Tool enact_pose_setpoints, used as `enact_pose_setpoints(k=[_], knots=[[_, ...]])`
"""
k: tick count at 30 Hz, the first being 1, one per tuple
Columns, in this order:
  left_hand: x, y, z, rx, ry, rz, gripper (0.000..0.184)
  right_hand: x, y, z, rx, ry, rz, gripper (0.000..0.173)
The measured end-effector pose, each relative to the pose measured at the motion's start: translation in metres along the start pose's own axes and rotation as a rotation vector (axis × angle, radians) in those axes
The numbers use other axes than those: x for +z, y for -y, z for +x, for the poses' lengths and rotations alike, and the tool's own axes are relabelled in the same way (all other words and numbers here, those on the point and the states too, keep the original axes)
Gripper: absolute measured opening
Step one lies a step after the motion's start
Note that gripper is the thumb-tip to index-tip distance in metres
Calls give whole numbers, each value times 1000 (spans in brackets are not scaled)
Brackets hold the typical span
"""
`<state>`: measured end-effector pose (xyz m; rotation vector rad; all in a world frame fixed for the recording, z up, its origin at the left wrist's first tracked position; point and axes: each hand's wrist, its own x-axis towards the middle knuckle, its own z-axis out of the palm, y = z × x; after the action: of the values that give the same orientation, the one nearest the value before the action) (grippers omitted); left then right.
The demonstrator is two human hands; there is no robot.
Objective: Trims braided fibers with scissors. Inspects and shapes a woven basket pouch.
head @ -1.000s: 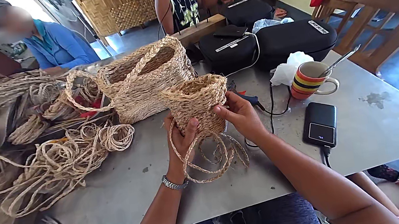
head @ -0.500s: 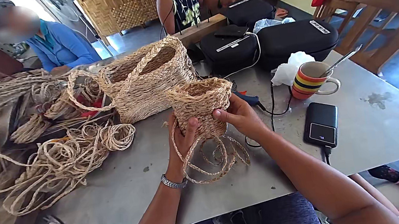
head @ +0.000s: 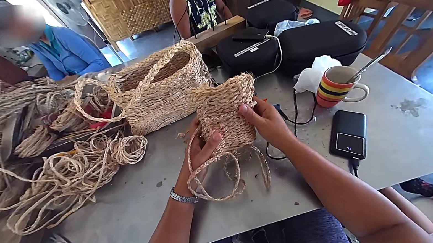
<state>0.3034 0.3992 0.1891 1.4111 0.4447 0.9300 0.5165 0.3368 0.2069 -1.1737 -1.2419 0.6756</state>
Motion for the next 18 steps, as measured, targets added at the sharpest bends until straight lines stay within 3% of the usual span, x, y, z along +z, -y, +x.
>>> enact_pose_setpoints(k=[4, 9, 13, 18], knots=[[-1, 0, 1, -8, 19, -100, 84, -2, -7, 3, -60, -101, -68, 44], [-2, -1, 1, -51, -78, -150, 75, -7, -8, 9, -205, -123, -18, 25], [-16, 2, 6, -80, -107, -114, 69, -23, -8, 20, -174, -143, 318, 29], [-50, -3, 9, -114, 94, 150, 77, -51, 4, 24, -73, -323, 629, 40]])
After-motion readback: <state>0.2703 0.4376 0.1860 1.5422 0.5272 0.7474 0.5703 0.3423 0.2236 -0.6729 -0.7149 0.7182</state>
